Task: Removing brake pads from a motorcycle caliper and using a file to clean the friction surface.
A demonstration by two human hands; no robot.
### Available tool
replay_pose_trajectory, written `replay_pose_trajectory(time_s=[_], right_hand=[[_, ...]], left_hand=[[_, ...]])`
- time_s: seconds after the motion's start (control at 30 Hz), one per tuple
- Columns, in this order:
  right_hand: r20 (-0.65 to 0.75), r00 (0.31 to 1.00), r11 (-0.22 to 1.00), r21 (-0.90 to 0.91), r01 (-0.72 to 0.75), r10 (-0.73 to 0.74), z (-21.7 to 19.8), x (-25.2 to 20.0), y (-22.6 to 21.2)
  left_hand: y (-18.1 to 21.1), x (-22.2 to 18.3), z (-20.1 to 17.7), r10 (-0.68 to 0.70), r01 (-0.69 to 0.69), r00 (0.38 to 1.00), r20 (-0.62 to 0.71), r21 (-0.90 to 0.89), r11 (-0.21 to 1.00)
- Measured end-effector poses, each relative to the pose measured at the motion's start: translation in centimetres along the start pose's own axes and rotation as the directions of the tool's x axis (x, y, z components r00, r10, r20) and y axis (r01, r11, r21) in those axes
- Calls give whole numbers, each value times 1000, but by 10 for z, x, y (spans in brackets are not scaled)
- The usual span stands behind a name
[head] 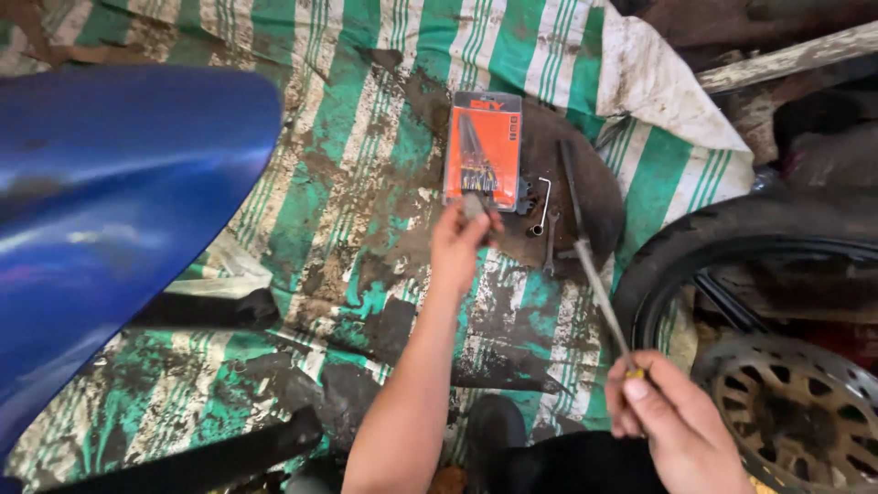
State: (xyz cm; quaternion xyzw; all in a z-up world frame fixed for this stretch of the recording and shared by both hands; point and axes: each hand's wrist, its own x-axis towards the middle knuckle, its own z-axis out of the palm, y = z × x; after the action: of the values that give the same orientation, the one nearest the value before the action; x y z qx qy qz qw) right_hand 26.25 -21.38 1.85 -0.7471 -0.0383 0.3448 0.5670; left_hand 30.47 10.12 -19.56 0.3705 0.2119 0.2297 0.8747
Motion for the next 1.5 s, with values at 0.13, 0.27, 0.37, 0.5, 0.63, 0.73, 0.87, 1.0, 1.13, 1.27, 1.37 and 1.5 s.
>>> replay_pose_trajectory(time_s=[0.13, 0.27, 0.37, 0.5, 0.63, 0.73, 0.87, 1.0, 1.13, 1.27, 1.37, 1.5], right_hand=[[-40, 995, 947, 304, 99, -91, 5, -18, -2], [20, 978, 956, 216, 198, -207, 28, -33, -22], [96, 969, 952, 233, 199, -227, 32, -30, -12], [164, 952, 962, -53, 269, -257, 35, -37, -1], [204, 943, 936, -183, 300, -262, 32, -39, -1], [182, 937, 908, -250, 338, -299, 38, -49, -14], [209, 916, 921, -116, 372, -344, 48, -54, -9], [214, 934, 917, -225, 331, -285, 81, -72, -5], [270, 919, 857, -355, 374, -289, 120, -103, -19], [262, 919, 805, -451, 386, -294, 152, -125, -46], [268, 913, 825, -404, 395, -307, 164, -120, -44], [233, 927, 823, -432, 369, -293, 162, -102, -16]], left_hand=[[63, -86, 38, -38, 8, 993, 115, 246, 969], [176, -177, 71, 21, -126, 976, 215, 489, 863], [237, -231, 79, 76, -190, 982, 175, 843, 503], [266, -293, 52, 190, -221, 966, 173, 938, 267], [261, -383, 22, 205, -177, 974, 99, 897, 406], [230, -410, -5, -70, 274, 956, -286, 778, 565], [214, -420, -16, -56, 273, 946, -320, 690, 671], [218, -400, -11, 57, 190, 964, -259, 826, 530], [204, -363, -19, 381, -95, 917, -116, 865, 493], [209, -332, -32, 564, -308, 824, 57, 880, 361], [205, -310, -37, 638, -396, 769, 44, 816, 421], [190, -294, -39, 720, -445, 691, 66, 824, 350]])
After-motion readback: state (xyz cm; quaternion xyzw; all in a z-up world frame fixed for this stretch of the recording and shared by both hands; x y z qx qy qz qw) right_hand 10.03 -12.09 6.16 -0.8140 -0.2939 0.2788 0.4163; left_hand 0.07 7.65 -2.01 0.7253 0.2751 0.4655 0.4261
